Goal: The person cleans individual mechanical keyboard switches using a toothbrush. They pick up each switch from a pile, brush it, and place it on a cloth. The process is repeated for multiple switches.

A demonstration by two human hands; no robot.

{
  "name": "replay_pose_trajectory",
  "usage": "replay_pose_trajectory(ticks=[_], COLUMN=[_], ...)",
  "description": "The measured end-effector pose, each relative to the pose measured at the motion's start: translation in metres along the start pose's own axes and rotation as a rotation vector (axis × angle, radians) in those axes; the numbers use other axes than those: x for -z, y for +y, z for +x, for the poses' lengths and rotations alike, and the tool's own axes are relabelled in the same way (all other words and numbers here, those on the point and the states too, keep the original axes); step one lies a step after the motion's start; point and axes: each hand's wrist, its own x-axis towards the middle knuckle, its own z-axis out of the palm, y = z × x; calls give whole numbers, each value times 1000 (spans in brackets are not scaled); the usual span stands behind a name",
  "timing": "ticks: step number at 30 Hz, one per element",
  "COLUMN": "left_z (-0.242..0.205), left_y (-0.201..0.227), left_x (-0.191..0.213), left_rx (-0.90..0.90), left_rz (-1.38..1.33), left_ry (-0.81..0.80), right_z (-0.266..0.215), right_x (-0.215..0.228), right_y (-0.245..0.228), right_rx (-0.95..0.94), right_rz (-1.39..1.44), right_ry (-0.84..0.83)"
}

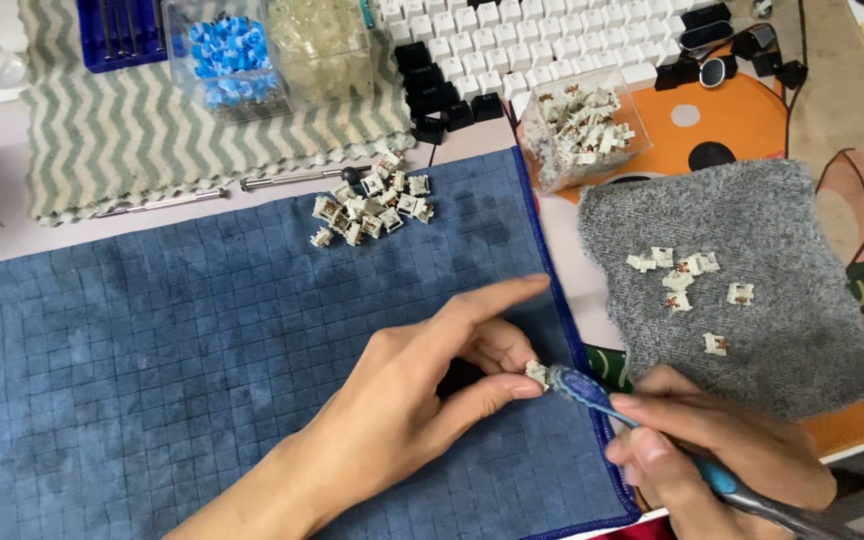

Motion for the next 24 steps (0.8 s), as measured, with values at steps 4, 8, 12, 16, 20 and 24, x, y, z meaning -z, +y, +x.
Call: replay_pose_trajectory(ticks=[4,8,12,16,20,24], left_z=[-1,1,-3,-8,-4,0], left_y=[3,11,8,11,14,15], left_x=[2,1,7,12,8,6], left_rx=[54,57,7,-129,40,74], left_rz=[-84,-101,3,94,-74,-219], left_ry=[-11,19,-50,-112,-5,35], right_z=[2,-13,6,11,2,1], right_x=[8,11,5,9,8,12], right_y=[9,9,6,8,11,21], right_rx=[63,-144,160,127,85,133], right_rz=[19,0,83,50,49,102], right_ry=[-170,-101,-179,-221,-137,-189])
